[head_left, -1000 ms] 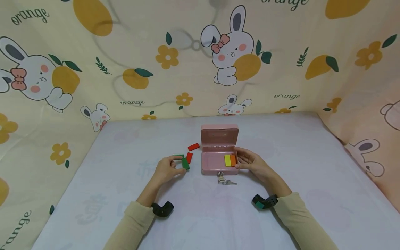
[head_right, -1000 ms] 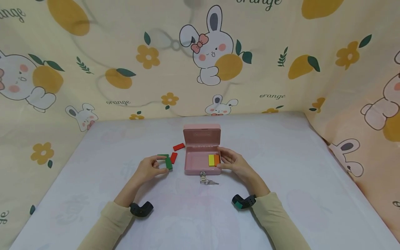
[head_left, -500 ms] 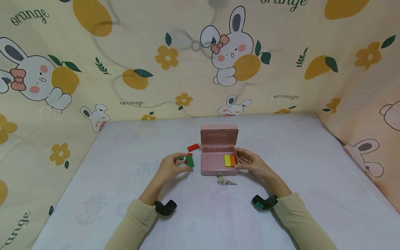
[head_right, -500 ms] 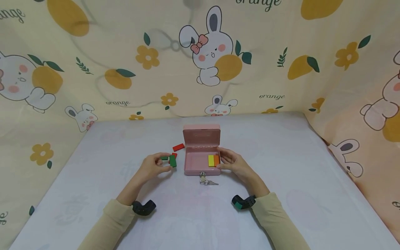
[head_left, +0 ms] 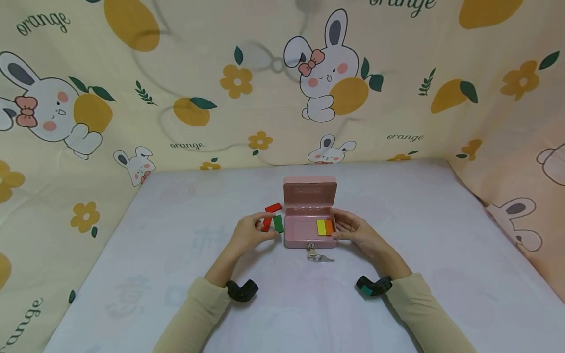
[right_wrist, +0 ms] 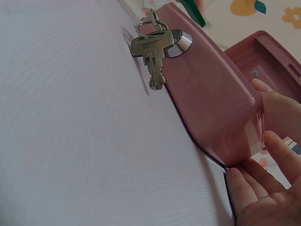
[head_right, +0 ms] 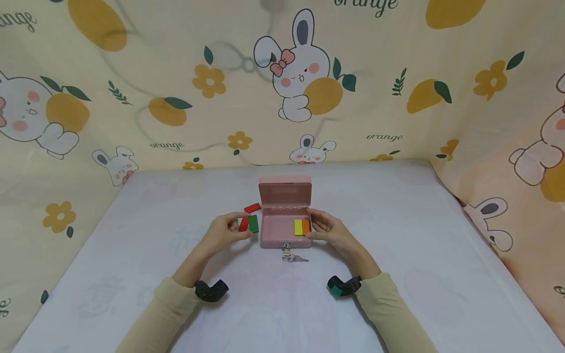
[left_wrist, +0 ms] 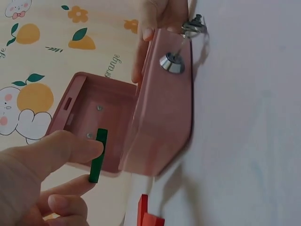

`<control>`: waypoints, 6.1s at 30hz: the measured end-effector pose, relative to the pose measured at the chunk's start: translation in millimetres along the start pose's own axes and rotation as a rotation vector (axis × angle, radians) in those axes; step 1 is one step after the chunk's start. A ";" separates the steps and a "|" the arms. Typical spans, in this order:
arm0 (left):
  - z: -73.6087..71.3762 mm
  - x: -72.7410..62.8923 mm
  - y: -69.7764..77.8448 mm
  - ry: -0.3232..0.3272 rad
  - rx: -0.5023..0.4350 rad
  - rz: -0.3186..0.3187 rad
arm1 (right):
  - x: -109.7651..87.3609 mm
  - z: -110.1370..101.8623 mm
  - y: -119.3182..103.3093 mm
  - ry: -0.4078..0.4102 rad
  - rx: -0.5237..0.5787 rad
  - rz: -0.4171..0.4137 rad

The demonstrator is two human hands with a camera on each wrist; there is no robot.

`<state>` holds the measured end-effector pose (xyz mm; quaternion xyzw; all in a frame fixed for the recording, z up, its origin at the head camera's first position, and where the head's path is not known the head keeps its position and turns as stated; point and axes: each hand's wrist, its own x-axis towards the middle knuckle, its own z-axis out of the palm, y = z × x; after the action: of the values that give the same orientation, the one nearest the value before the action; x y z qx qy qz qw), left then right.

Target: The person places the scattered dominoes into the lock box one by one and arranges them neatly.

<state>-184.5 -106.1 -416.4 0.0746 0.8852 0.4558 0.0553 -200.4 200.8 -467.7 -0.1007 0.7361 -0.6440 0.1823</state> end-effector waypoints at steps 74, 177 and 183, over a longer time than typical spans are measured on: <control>57.0 34.3 29.5 -0.180 0.197 0.164 | -2.8 -1.3 0.6 -0.037 -0.026 -0.038; 58.1 35.4 35.0 -0.153 0.351 0.111 | -0.8 -3.3 2.1 -0.043 0.036 -0.029; 51.4 32.4 33.0 -0.125 0.295 0.141 | -0.1 -3.5 1.7 -0.044 0.042 -0.025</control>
<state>-205.1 -40.2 -420.2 0.1721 0.9299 0.3181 0.0666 -201.6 204.3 -469.0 -0.1201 0.7169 -0.6592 0.1925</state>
